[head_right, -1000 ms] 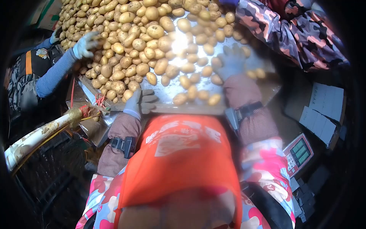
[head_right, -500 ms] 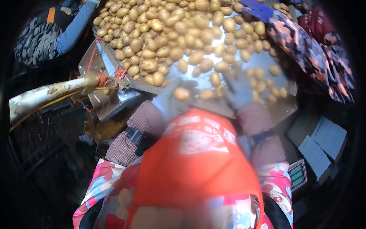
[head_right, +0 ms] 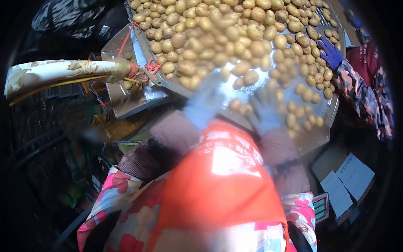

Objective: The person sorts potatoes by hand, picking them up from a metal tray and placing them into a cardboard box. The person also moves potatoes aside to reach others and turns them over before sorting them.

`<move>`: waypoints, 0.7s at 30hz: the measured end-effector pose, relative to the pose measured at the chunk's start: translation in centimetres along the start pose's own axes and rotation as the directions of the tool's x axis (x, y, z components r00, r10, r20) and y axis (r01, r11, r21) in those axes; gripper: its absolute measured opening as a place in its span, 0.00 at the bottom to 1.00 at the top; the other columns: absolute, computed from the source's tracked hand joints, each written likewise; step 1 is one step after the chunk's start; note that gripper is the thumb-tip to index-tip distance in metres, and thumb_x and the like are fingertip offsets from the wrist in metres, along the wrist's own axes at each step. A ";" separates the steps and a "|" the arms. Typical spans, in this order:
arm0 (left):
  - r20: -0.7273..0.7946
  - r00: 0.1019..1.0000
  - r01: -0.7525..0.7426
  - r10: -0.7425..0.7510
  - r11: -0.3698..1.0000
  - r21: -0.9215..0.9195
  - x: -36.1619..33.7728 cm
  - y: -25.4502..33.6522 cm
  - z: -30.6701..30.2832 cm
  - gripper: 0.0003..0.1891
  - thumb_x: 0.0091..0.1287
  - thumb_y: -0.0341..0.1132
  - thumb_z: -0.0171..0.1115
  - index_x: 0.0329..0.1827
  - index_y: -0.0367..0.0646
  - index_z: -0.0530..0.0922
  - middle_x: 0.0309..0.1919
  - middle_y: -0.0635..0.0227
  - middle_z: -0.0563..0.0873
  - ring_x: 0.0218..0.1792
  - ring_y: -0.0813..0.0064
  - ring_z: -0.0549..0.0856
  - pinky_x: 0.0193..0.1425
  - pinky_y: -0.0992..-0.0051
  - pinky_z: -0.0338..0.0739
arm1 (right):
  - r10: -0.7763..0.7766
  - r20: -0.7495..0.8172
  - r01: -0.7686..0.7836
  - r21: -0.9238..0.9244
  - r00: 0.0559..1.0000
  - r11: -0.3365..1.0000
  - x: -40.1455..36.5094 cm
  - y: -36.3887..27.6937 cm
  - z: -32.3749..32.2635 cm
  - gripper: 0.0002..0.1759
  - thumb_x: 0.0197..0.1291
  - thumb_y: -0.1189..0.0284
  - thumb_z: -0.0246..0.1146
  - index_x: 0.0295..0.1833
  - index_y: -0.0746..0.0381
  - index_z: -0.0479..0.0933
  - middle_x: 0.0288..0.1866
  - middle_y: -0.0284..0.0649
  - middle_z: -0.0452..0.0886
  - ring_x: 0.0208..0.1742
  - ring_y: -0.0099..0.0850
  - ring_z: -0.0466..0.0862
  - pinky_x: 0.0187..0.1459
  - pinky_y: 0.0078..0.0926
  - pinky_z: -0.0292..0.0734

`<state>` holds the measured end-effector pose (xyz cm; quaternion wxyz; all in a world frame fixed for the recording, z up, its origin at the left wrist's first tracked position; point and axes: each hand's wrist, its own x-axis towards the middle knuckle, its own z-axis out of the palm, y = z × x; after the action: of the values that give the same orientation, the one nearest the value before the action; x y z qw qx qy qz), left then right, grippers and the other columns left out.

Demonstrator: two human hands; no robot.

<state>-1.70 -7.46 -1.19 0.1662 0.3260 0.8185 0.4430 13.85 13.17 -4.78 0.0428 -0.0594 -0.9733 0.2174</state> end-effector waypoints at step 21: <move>0.254 0.966 0.246 -0.039 -0.145 -0.958 -0.9 -0.9 -12.1 0.41 0.61 0.19 0.60 0.80 0.42 0.59 0.75 0.55 0.67 0.75 0.59 0.69 0.76 0.65 0.71 | -0.142 -0.103 0.150 0.074 0.984 0.986 1.8 -4.3 -1.0 0.24 0.62 0.72 0.62 0.64 0.63 0.76 0.70 0.54 0.72 0.70 0.58 0.71 0.72 0.56 0.62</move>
<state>-8.20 -15.85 4.70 0.4573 0.0284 0.2248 0.8599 11.73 9.96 -1.89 0.1084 0.0035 -0.9622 0.2500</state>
